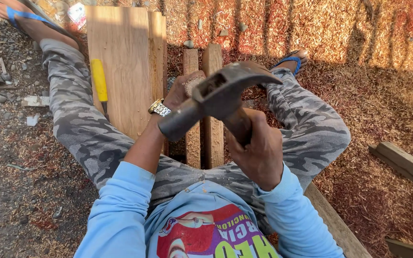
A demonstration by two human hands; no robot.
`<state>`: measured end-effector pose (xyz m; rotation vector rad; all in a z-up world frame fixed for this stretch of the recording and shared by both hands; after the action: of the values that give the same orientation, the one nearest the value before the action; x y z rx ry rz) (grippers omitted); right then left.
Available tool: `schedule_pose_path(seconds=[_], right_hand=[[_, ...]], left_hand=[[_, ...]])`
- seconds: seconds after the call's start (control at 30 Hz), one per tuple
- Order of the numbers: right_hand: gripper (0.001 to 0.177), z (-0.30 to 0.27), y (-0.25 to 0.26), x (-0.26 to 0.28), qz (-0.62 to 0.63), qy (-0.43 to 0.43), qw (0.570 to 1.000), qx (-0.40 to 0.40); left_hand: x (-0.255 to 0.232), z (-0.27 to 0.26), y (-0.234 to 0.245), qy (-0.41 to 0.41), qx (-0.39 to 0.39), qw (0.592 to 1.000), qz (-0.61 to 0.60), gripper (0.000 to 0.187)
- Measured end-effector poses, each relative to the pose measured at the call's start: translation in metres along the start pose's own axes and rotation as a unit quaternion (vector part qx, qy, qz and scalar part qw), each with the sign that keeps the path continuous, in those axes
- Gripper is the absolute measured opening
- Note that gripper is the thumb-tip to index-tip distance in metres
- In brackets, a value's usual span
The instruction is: Shaping wood blocks using a hammer and a chisel-like tool.
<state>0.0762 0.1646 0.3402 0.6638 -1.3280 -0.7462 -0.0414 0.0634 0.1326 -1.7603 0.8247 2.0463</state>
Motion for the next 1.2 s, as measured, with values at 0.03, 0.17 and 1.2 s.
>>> schedule_pose_path(seconds=[0.03,0.17,1.2], right_hand=[[0.045,0.003,0.017,0.012,0.042,0.030,0.996,-0.070],[0.048,-0.013,-0.033,-0.047,0.035,0.029,0.996,-0.083],[0.021,-0.084,0.077,-0.128,0.099,-0.277,0.945,-0.146]], left_hand=[[-0.007,0.006,0.006,-0.011,-0.010,1.000,-0.002,0.038],[-0.009,0.010,0.004,0.013,0.006,1.000,-0.014,0.029],[-0.039,-0.028,-0.008,-0.084,0.090,0.990,0.069,0.029]])
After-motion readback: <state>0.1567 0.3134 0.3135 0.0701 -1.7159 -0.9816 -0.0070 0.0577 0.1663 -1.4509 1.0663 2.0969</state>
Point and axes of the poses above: each hand's wrist, its own z-axis towards the middle knuckle, its own y-axis out of the back of the hand, x = y × z, the point moved 9 cm from there along z, towards the middle knuckle, and after that the axes turned 6 degrees about -z, right-handed, at the moved point
